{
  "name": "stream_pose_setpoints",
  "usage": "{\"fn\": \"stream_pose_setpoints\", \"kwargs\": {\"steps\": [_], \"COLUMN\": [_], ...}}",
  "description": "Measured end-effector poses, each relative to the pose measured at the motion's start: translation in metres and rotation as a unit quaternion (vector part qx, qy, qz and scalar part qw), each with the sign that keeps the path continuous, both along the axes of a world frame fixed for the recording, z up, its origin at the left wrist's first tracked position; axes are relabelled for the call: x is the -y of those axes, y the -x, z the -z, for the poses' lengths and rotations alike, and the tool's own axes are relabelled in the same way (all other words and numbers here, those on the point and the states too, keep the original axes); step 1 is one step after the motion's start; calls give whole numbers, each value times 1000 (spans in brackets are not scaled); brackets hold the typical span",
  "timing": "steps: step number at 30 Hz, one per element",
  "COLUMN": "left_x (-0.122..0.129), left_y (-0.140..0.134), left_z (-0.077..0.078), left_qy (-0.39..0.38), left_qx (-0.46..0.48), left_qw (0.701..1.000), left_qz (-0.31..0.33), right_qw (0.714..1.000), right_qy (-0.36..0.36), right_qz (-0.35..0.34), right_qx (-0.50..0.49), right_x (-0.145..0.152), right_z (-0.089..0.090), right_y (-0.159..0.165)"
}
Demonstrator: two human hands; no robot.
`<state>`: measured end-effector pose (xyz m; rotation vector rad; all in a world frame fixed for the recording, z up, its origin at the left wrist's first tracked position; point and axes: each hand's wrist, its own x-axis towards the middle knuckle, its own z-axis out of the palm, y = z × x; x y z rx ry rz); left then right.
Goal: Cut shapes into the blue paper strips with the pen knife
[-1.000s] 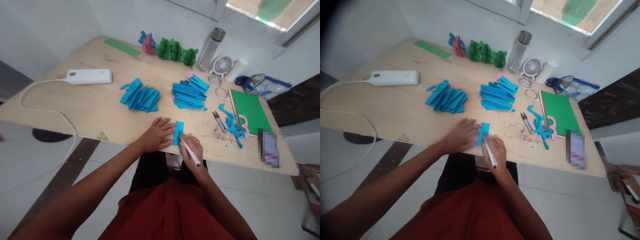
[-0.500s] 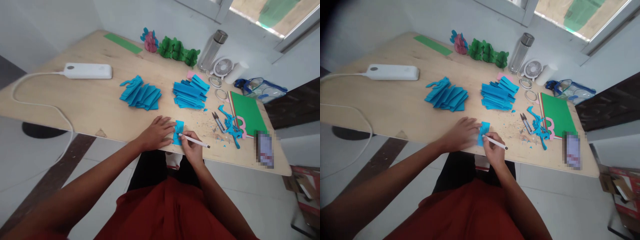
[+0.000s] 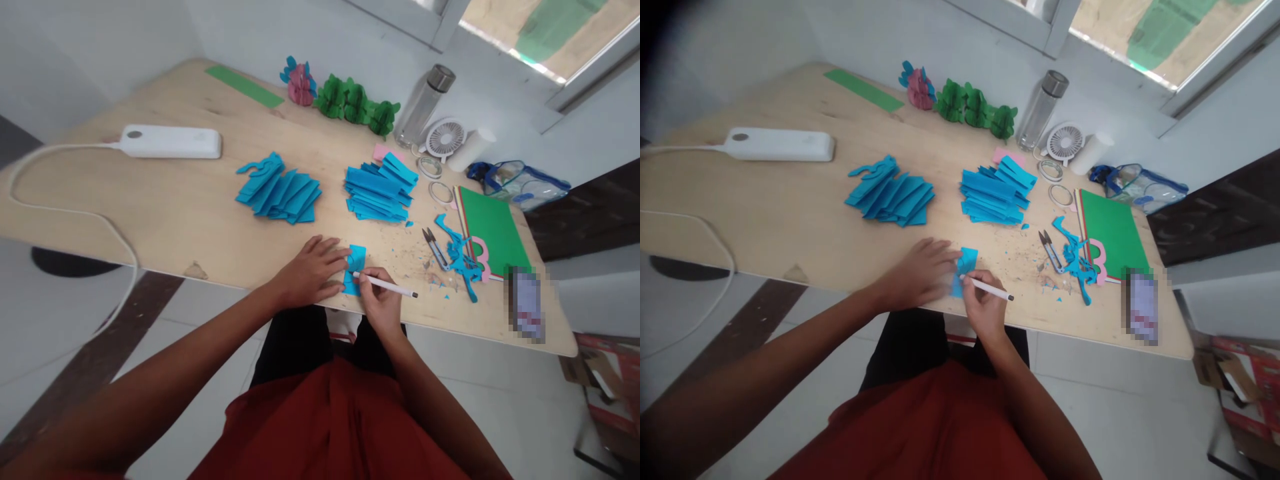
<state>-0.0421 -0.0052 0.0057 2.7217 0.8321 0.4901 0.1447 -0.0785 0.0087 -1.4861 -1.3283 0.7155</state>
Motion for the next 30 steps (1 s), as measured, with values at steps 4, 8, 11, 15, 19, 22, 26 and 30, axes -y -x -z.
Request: {"fn": "stream_pose_setpoints", "kwargs": {"steps": [4, 8, 11, 15, 19, 22, 26, 30], "left_x": [0, 1, 1, 0, -1, -1, 0, 0], "left_y": [0, -1, -1, -1, 0, 0, 0, 0], "left_z": [-2, -2, -2, 0, 2, 3, 2, 0], "left_qy": [6, 5, 8, 7, 1, -1, 2, 10], "left_qx": [-3, 0, 0, -4, -14, -18, -17, -6], "left_qw": [1000, 1000, 1000, 1000, 1000, 1000, 1000, 1000], "left_qz": [4, 1, -3, -3, -2, 3, 0, -8], "right_qw": [999, 996, 990, 983, 982, 982, 987, 998], "right_qy": [-6, -13, -30, -47, -55, -54, -49, -28], "right_qz": [3, -2, -2, 5, -1, 2, 0, -15], "right_qx": [38, 92, 137, 175, 178, 179, 153, 55], "right_x": [2, 3, 2, 3, 2, 2, 2, 1], "right_z": [2, -2, -5, -7, -6, -7, -4, 1], "right_y": [-3, -3, -1, 0, 1, 1, -1, -5]}}
